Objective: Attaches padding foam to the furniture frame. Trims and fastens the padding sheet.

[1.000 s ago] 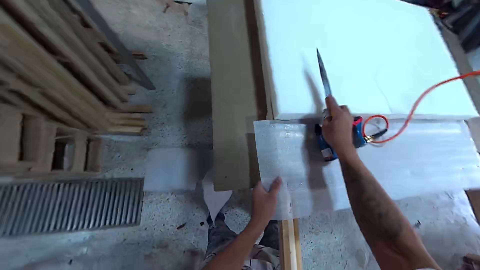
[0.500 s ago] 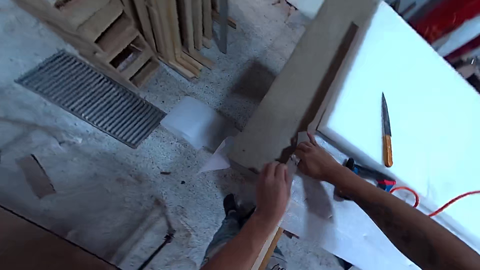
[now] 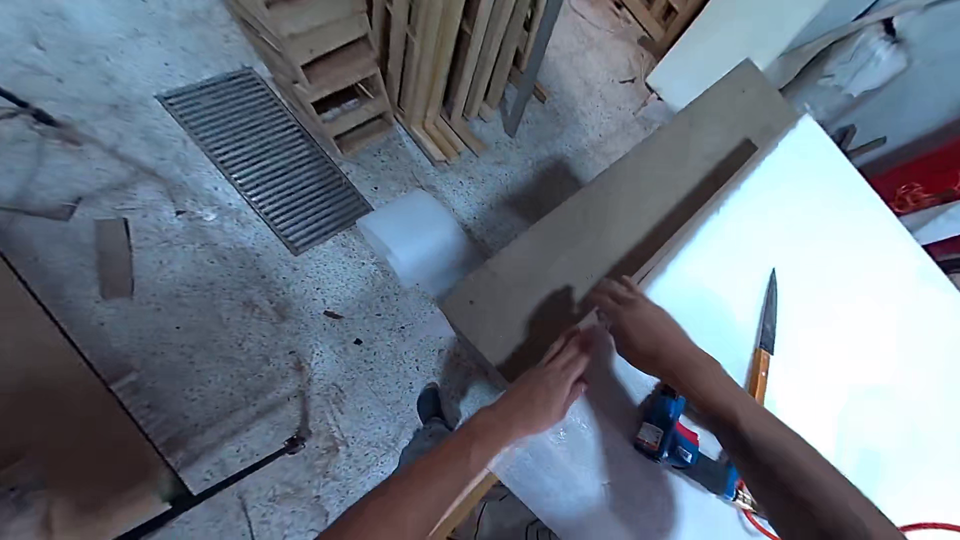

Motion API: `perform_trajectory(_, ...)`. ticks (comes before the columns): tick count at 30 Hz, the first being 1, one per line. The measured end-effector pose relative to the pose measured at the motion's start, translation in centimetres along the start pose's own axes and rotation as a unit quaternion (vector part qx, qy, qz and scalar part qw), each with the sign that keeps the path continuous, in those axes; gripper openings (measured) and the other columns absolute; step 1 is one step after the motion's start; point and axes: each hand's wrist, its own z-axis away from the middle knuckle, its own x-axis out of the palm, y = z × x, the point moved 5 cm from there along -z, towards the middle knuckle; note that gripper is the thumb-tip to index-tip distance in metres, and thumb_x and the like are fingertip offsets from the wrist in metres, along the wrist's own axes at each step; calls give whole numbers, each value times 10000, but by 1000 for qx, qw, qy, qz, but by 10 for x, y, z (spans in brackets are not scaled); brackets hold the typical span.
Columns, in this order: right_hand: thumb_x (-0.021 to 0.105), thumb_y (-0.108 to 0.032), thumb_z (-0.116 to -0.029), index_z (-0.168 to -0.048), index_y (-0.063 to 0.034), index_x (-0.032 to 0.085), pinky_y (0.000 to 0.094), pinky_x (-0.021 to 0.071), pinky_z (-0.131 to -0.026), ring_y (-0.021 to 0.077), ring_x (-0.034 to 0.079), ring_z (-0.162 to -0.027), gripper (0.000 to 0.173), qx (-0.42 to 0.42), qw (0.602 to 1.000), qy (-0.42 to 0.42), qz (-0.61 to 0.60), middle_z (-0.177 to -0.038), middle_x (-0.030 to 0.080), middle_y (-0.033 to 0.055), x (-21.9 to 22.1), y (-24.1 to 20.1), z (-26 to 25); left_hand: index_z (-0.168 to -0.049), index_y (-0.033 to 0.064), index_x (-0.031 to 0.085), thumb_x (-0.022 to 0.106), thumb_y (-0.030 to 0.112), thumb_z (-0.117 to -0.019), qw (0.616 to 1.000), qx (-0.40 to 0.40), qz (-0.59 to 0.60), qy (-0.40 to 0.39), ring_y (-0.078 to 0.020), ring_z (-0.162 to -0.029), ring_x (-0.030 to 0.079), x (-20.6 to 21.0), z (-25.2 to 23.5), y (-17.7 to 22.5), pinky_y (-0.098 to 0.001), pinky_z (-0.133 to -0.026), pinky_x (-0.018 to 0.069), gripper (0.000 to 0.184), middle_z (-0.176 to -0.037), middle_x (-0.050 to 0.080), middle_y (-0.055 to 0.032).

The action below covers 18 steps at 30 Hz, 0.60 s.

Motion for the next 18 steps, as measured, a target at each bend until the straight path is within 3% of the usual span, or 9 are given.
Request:
perform_trajectory(2, 559, -164, -989, -1390, -78, 601, 496, 506, -1075, 284, 594, -1284, 412, 92, 991, 92, -32, -1362, 626, 118, -26, -10, 80, -1654, 166, 193, 557, 311, -1064, 997, -42, 56, -39, -180, -1490, 391, -3, -8, -6, -414, -1150, 452, 708, -1721, 172, -35)
perform_trajectory(3, 551, -301, -985, -1402, -99, 588, 513, 558, -964, 293, 629, -1203, 465, 158, 983, 93, -29, -1306, 643, 114, -23, -13, 125, -1666, 186, 133, 519, 349, -1079, 993, -63, 84, -59, -188, -1443, 460, -4, -9, -10, -432, -1118, 481, 721, -1725, 160, -36)
perform_trajectory(4, 619, -402, -951, -1427, -67, 562, 576, 550, -948, 364, 634, -1186, 584, 221, 973, 58, -43, -1294, 648, 176, -10, -14, 167, -1670, 194, 93, 474, 387, -1091, 988, -78, 106, -76, -190, -1447, 457, -5, -10, -13, -443, -1132, 466, 719, -1729, 143, -30)
perform_trajectory(6, 841, -391, -801, -1514, 23, 431, 663, 497, -993, 499, 585, -1216, 920, 298, 950, -22, -85, -1326, 591, 315, 36, -7, 223, -1670, 208, 93, 437, 427, -1096, 981, -94, 149, -87, -192, -1464, 434, -6, -12, -22, -463, -1156, 435, 704, -1728, 148, -18)
perform_trajectory(7, 889, -338, -766, -1544, 23, 384, 647, 491, -1022, 500, 567, -1251, 995, 315, 943, -42, -94, -1370, 559, 327, 59, 0, 237, -1669, 210, 109, 435, 434, -1096, 977, -94, 170, -85, -177, -1472, 421, -6, -12, -26, -455, -1169, 421, 697, -1727, 159, -8)
perform_trajectory(9, 852, -132, -750, -1546, -5, 403, 607, 516, -1005, 468, 584, -1236, 923, 322, 939, -53, -105, -1373, 556, 305, 78, 12, 251, -1667, 186, 127, 433, 423, -1099, 971, -83, 206, -86, -150, -1521, 334, -3, -8, -29, -431, -1225, 343, 687, -1725, 168, -7)
perform_trajectory(11, 778, -149, -840, -1551, 23, 384, 565, 518, -1032, 407, 623, -1216, 830, 315, 934, -111, -123, -1361, 594, 272, 46, 8, 237, -1665, 186, 144, 448, 419, -1093, 965, -75, 240, -74, -127, -1550, 257, -1, -8, -33, -414, -1253, 293, 689, -1726, 164, 1)
perform_trajectory(14, 701, -225, -907, -1305, 36, 633, 546, 601, -732, 304, 732, -807, 480, 293, 940, -153, -77, -941, 740, 175, -60, -17, 173, -1663, 193, 165, 470, 415, -1083, 958, -92, 262, -67, -107, -1557, 224, 1, -12, -39, -394, -1256, 292, 692, -1726, 156, 22)
perform_trajectory(18, 611, -379, -943, -992, -137, 717, 391, 581, -514, 135, 659, -558, 269, 314, 920, -228, -55, -681, 675, -4, -140, -13, 48, -1653, 164, 197, 464, 390, -1082, 952, -122, 268, -86, -167, -1531, 312, -1, -15, -37, -441, -1196, 388, 670, -1726, 152, -10)
